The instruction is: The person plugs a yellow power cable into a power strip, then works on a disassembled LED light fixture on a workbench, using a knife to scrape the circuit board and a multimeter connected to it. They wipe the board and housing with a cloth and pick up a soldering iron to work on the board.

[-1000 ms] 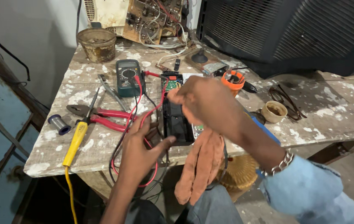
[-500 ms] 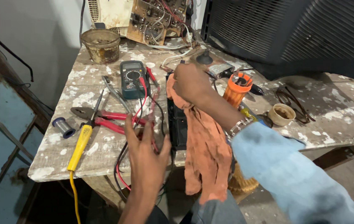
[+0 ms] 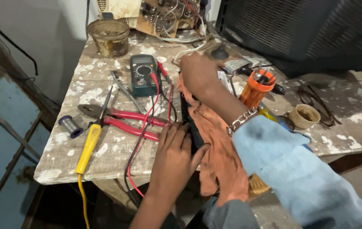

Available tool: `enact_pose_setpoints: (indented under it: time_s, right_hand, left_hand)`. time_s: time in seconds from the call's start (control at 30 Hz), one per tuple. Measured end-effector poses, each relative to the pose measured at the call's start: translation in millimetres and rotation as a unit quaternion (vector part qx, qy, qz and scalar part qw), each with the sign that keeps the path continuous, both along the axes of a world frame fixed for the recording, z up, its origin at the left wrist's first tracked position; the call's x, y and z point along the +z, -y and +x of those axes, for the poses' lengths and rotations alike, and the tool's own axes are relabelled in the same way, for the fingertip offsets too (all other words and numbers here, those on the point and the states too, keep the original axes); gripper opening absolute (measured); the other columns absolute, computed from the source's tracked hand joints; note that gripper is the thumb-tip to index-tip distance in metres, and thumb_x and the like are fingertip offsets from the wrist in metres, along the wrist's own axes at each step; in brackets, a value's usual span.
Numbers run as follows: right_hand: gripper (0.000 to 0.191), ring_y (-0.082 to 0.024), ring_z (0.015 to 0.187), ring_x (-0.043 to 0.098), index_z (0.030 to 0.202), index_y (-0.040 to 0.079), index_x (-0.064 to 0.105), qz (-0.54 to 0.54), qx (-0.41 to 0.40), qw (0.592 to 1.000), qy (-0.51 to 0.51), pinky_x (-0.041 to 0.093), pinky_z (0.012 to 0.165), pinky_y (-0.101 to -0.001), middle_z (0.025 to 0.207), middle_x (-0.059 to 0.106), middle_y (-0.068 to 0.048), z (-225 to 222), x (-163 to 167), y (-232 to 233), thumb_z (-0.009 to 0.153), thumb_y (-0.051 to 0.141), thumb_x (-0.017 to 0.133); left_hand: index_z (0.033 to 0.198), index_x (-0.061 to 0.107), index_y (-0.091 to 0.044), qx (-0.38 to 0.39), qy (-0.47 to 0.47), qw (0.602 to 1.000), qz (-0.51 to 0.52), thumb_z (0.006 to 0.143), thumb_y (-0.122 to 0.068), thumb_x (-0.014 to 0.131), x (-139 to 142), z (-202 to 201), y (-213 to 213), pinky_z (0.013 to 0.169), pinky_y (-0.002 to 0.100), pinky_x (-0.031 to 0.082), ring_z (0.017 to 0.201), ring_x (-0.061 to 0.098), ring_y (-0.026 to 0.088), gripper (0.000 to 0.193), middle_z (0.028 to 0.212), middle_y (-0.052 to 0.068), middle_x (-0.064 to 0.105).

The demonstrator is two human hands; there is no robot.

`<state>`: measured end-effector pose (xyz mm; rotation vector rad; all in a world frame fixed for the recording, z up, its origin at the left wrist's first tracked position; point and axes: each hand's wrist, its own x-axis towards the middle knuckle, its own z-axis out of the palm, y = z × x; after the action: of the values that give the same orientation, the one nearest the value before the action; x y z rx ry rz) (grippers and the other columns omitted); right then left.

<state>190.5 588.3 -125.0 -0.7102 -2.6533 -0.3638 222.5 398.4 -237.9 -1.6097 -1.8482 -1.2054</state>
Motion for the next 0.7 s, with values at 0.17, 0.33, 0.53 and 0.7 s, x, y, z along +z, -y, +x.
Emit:
enact_pose_setpoints:
  time_s: [0.17,0.33,0.53,0.7]
  right_hand:
    - [0.012,-0.037,0.075,0.074,0.087,0.009,0.079,0.033,-0.003,0.997,-0.076,0.058,0.061,-0.0465,0.083,0.075,-0.019,-11.6,-15.6,5.5,0.078,0.012,0.073]
    - [0.009,-0.033,0.083,0.076,0.085,0.010,0.079,0.006,-0.059,0.998,0.028,0.060,0.068,-0.0414,0.090,0.077,-0.016,-23.2,-22.2,14.1,0.078,0.010,0.073]
    - [0.008,-0.035,0.079,0.075,0.080,0.010,0.079,0.007,-0.013,1.000,0.027,0.059,0.064,-0.0454,0.089,0.075,-0.017,-8.8,-18.4,12.7,0.074,0.015,0.079]
    - [0.009,-0.034,0.080,0.075,0.084,0.009,0.078,-0.020,-0.027,0.999,-0.011,0.059,0.066,-0.0443,0.084,0.076,-0.017,-2.1,-11.8,4.2,0.077,0.013,0.078]
  left_hand:
    - [0.088,0.072,0.009,-0.025,-0.005,0.999,-0.021,0.085,-0.037,0.079,8.7,-14.0,-2.1,0.097,0.047,0.048,0.106,0.065,0.037,0.046,0.099,0.023,0.071]
    - [0.078,0.073,0.001,-0.038,-0.005,0.996,-0.082,0.084,-0.038,0.080,22.3,-30.6,-7.0,0.086,0.046,0.050,0.088,0.066,0.032,0.040,0.083,0.014,0.069]
    - [0.081,0.074,0.000,-0.075,-0.019,0.997,-0.010,0.083,-0.038,0.081,28.1,-38.7,-15.4,0.082,0.045,0.051,0.092,0.064,0.033,0.039,0.091,0.014,0.069]
    - [0.078,0.072,0.001,-0.079,-0.020,0.997,-0.009,0.085,-0.030,0.081,24.3,-38.5,-14.6,0.081,0.043,0.053,0.092,0.064,0.031,0.033,0.090,0.012,0.065]
